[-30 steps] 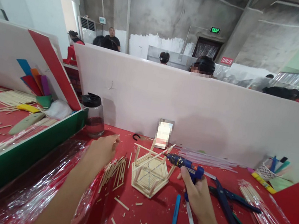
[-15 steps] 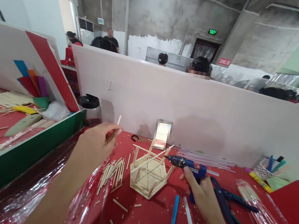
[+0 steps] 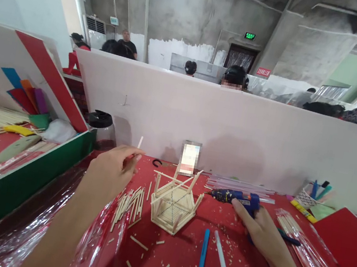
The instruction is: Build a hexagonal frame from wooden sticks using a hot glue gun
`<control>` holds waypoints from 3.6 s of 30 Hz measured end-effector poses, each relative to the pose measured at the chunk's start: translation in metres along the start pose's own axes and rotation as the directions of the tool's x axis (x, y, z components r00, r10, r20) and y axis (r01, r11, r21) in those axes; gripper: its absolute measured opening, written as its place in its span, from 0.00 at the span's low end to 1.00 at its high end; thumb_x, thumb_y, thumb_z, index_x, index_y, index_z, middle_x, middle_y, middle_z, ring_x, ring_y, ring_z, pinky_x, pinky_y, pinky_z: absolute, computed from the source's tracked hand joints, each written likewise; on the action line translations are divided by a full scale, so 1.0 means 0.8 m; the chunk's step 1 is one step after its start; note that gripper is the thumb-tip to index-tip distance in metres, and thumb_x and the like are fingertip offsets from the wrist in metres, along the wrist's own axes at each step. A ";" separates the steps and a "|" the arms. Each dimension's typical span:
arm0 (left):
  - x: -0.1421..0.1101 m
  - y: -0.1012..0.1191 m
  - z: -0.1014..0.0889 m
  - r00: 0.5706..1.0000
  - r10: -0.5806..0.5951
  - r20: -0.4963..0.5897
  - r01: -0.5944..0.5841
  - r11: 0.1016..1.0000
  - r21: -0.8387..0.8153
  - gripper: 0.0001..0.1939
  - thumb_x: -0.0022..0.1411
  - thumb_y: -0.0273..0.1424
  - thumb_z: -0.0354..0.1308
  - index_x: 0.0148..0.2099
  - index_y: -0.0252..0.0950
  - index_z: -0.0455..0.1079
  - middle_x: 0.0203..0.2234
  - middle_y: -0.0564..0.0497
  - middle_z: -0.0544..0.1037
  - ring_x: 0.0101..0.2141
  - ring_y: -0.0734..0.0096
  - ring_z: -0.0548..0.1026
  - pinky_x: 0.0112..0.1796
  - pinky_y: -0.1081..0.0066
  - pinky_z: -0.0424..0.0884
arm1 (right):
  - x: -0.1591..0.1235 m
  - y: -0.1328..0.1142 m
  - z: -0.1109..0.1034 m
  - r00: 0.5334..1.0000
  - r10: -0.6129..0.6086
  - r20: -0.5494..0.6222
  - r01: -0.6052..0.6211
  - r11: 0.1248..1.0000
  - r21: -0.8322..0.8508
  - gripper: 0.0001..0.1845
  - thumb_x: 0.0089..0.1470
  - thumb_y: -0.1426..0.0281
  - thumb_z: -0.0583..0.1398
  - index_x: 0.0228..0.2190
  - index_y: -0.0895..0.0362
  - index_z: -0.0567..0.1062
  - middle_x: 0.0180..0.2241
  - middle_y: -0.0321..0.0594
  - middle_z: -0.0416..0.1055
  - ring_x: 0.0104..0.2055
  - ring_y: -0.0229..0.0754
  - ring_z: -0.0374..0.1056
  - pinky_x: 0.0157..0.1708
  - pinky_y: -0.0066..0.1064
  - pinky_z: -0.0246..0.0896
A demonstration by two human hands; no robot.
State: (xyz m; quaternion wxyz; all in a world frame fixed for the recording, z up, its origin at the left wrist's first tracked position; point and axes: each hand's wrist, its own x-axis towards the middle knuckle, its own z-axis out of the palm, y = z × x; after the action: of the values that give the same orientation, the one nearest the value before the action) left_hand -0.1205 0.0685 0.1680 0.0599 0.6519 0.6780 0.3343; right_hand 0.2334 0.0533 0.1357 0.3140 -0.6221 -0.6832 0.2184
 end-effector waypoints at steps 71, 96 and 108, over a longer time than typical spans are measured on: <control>-0.025 0.050 0.024 0.938 0.174 0.300 -0.043 0.917 -0.397 0.21 0.65 0.37 0.46 0.53 0.45 0.76 0.29 0.50 0.82 0.25 0.69 0.76 0.25 0.71 0.70 | 0.014 0.055 0.047 0.945 0.316 0.083 -0.180 0.716 -0.674 0.12 0.57 0.67 0.57 0.38 0.62 0.75 0.39 0.57 0.78 0.44 0.59 0.75 0.36 0.37 0.61; -0.060 0.104 0.054 0.898 0.364 0.248 -0.272 0.901 -0.339 0.28 0.64 0.27 0.47 0.66 0.43 0.62 0.38 0.45 0.81 0.40 0.58 0.77 0.38 0.62 0.72 | -0.007 -0.080 0.049 0.958 -0.243 -0.149 0.266 0.952 0.154 0.12 0.59 0.61 0.59 0.38 0.53 0.80 0.41 0.42 0.79 0.43 0.46 0.74 0.45 0.34 0.68; 0.005 -0.003 0.042 0.991 0.080 0.105 -0.043 0.949 -0.313 0.18 0.65 0.41 0.51 0.50 0.42 0.75 0.45 0.49 0.81 0.42 0.59 0.78 0.45 0.61 0.73 | 0.021 -0.026 0.040 0.979 -0.188 -0.083 0.186 0.982 -0.031 0.11 0.58 0.64 0.58 0.34 0.53 0.80 0.40 0.41 0.79 0.45 0.49 0.73 0.48 0.40 0.64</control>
State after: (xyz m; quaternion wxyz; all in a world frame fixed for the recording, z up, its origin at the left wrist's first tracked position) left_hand -0.1056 0.0849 0.1419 0.1907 0.6737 0.5917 0.3997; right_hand 0.1960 0.0705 0.1298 0.3550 -0.5676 -0.7270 0.1529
